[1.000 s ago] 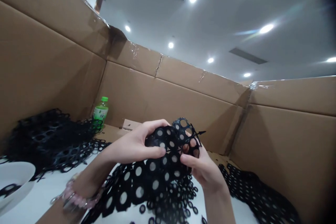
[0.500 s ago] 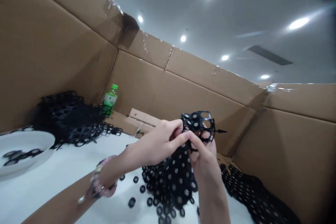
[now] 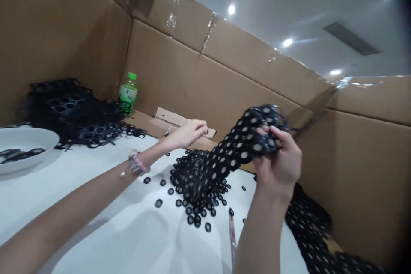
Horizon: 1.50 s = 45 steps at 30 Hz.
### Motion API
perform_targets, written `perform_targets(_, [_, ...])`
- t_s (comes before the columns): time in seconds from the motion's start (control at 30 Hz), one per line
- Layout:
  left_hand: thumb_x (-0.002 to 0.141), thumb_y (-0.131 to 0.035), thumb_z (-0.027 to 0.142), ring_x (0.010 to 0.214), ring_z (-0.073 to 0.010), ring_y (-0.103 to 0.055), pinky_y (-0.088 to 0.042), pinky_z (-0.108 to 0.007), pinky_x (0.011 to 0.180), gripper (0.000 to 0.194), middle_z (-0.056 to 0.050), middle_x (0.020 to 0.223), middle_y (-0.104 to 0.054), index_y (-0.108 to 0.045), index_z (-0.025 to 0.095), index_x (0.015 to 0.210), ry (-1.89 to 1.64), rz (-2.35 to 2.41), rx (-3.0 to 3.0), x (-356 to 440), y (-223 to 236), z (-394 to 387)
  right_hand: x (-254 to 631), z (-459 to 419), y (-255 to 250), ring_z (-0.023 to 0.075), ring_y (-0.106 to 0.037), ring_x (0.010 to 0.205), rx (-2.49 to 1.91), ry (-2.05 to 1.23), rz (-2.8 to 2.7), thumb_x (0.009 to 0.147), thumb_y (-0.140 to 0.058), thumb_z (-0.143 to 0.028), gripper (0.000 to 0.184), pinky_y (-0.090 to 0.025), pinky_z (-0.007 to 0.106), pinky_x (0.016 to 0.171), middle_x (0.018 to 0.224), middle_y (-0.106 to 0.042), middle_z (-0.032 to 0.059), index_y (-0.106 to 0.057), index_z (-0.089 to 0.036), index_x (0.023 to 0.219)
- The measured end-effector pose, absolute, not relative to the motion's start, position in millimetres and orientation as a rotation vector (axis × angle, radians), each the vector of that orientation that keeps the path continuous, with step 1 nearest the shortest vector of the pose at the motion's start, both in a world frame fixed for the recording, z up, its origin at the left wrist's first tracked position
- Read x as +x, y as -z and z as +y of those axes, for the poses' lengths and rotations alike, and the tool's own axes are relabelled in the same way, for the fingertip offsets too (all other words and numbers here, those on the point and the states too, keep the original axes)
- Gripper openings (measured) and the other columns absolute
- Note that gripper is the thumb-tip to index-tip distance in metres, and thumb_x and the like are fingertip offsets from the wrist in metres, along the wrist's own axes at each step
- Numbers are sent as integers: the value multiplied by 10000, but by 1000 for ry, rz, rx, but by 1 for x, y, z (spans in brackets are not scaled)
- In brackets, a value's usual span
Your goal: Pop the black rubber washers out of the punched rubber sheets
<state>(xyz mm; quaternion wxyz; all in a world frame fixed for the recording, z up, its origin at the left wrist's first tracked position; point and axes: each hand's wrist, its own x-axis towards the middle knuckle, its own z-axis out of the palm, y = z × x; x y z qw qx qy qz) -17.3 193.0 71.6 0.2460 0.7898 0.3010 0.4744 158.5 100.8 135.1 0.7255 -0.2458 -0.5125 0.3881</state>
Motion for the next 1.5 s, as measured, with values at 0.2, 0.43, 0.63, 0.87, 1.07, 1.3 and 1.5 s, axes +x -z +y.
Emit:
perform_targets(0.2, [740,-481,141,571,-137,-522,-343,-225,521,90,-27,652,-589,-543,160,678,-790,1023,2712,24,5,200,157,107,-131,83,-595,534,-629,-992,-1167,579,-722,-191,241,-471,153,447,604,-619,-40,-481,-189,571])
perform_targets(0.43, [837,-438,270,671,-138,-532,-382,-238,589,163,-40,779,-599,-553,155,839,-1303,1042,2585,7,-49,174,171,118,-125,69,-611,587,-552,-1002,-1249,616,-729,-210,144,-502,126,489,667,-650,-39,-589,-190,643])
perform_targets(0.63, [834,-454,325,443,-68,-293,-240,-207,434,323,58,483,-333,-404,171,554,-1780,770,2334,-16,-109,113,149,118,-119,125,-638,769,-492,-1002,-1464,629,-726,-167,155,-546,235,695,810,-671,-32,-630,-221,738])
perform_targets(0.87, [769,-568,305,453,-56,-286,-225,-192,429,303,58,502,-350,-413,165,549,-1583,779,2304,-21,-112,109,125,105,-120,130,-630,808,-534,-737,-1449,659,-690,-154,149,-504,284,803,796,-656,-42,-628,-242,761])
perform_targets(1.07, [817,-511,321,491,-65,-338,-255,-177,430,322,50,524,-336,-401,162,560,-1527,757,2218,-23,-113,114,117,102,-119,137,-625,762,-595,-625,-1360,613,-723,-175,179,-521,292,759,780,-649,-35,-625,-235,751])
perform_targets(1.3, [842,-447,317,548,-84,-475,-404,-182,502,273,25,587,-446,-469,153,625,-1361,520,2041,-22,-111,116,113,96,-118,159,-633,738,-550,-722,-1367,605,-729,-186,177,-552,307,667,761,-646,-29,-614,-238,730])
perform_targets(1.5, [848,-415,288,623,-96,-520,-471,-215,593,193,2,693,-502,-508,148,754,-1240,299,1843,-16,-105,122,121,103,-118,171,-645,711,-544,-901,-1343,610,-707,-206,154,-569,310,605,753,-650,-28,-607,-225,725])
